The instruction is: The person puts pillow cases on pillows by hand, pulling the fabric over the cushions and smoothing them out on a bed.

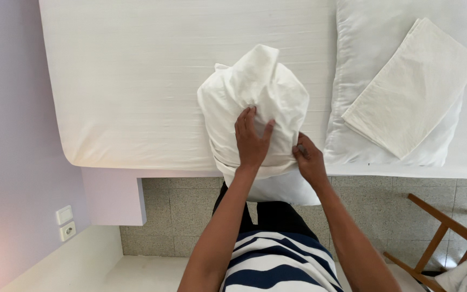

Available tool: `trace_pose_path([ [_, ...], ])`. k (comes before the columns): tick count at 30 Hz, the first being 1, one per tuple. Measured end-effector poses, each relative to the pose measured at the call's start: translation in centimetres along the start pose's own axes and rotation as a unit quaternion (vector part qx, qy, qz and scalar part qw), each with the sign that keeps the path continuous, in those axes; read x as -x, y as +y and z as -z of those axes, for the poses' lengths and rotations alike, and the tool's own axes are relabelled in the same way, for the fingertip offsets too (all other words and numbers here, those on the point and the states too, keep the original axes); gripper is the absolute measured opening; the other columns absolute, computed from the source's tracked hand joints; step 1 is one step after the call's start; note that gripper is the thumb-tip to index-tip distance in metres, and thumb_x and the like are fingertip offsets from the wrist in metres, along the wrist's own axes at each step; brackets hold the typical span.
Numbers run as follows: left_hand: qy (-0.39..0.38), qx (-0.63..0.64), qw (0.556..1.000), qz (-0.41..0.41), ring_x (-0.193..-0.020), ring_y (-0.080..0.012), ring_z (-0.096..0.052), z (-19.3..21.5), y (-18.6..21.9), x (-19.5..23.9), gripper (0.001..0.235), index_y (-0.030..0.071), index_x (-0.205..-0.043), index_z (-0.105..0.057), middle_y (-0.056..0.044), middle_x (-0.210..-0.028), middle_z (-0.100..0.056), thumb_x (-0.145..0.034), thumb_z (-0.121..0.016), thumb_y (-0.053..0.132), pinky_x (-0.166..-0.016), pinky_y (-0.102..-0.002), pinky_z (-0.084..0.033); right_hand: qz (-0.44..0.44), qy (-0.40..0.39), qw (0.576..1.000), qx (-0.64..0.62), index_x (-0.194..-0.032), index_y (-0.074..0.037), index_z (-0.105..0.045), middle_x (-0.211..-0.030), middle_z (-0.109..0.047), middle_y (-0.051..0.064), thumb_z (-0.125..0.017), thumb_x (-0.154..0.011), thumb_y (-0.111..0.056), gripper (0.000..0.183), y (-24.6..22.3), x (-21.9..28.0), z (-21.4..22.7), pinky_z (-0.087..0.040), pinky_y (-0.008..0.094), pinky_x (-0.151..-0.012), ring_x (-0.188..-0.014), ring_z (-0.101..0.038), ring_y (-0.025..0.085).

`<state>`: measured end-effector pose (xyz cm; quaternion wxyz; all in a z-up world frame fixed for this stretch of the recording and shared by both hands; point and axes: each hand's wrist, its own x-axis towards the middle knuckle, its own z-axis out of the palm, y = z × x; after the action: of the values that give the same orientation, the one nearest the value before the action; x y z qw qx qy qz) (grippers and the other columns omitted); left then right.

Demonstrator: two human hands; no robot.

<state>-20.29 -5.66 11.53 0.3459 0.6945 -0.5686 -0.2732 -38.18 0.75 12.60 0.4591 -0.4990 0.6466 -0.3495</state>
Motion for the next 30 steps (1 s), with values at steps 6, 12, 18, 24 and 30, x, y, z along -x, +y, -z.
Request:
trace_pose_path([
  [6,0.01,-0.084,0.994,0.063,-0.116,-0.0221,-0.072,-1.3,-5.1,1.2,0.02,0.02,-0.102,-0.075,0.007,-0.106,-0.067,-0.106,-0.086,0.035,-0.096,-0.044,-0.066,-0.018,-0.019,0.999,0.031,-0.111,-0.007,-0.069,-0.132,-0.078,0.013,-0.076,-0.116,-0.019,0.015,7.5,0.9,0.6,-0.057,0.049,-0.109,-0.123,-0.077,0.036],
  [12,-0.035,-0.138,0.981,-0.132,-0.089,-0.0223,-0.066,-0.9,-5.4,5.5,0.03,0.021,-0.087,-0.062,0.005,-0.088,-0.057,-0.102,-0.085,0.033,-0.081,-0.04,-0.052,-0.116,-0.009,0.992,-0.051,-0.135,-0.009,-0.073,-0.14,-0.08,0.013,-0.07,-0.124,-0.037,0.03,4.5,-4.5,4.6,-0.057,0.045,-0.111,-0.127,-0.073,0.027],
  [18,-0.065,-0.125,0.973,-0.184,-0.096,-0.0223,-0.069,-0.9,-4.9,8.3,0.024,0.019,-0.09,-0.064,0.002,-0.092,-0.061,-0.106,-0.081,0.023,-0.085,-0.037,-0.053,-0.057,0.021,0.998,-0.017,-0.14,-0.007,-0.075,-0.132,-0.082,0.011,-0.097,-0.102,-0.024,0.047,0.9,-10.2,3.8,-0.064,0.04,-0.106,-0.126,-0.079,0.027],
  [24,-0.065,-0.123,0.976,-0.167,-0.095,-0.0245,-0.07,0.6,-3.0,4.0,0.022,0.014,-0.091,-0.068,-0.002,-0.092,-0.063,-0.109,-0.08,0.021,-0.085,-0.038,-0.057,-0.128,-0.004,0.992,0.003,-0.117,-0.016,-0.086,-0.101,-0.084,0.01,-0.084,-0.109,-0.021,0.01,7.6,-8.9,0.6,-0.065,0.04,-0.089,-0.094,-0.081,0.022],
  [30,-0.118,-0.146,0.954,-0.233,-0.098,-0.023,-0.071,0.5,-2.1,3.0,0.022,0.014,-0.093,-0.07,-0.001,-0.092,-0.064,-0.11,-0.078,0.024,-0.088,-0.037,-0.059,-0.13,0.042,0.988,-0.065,-0.144,-0.004,-0.073,-0.115,-0.081,0.013,-0.088,-0.112,-0.039,0.05,3.5,-11.5,2.2,-0.064,0.033,-0.082,-0.098,-0.075,0.019],
])
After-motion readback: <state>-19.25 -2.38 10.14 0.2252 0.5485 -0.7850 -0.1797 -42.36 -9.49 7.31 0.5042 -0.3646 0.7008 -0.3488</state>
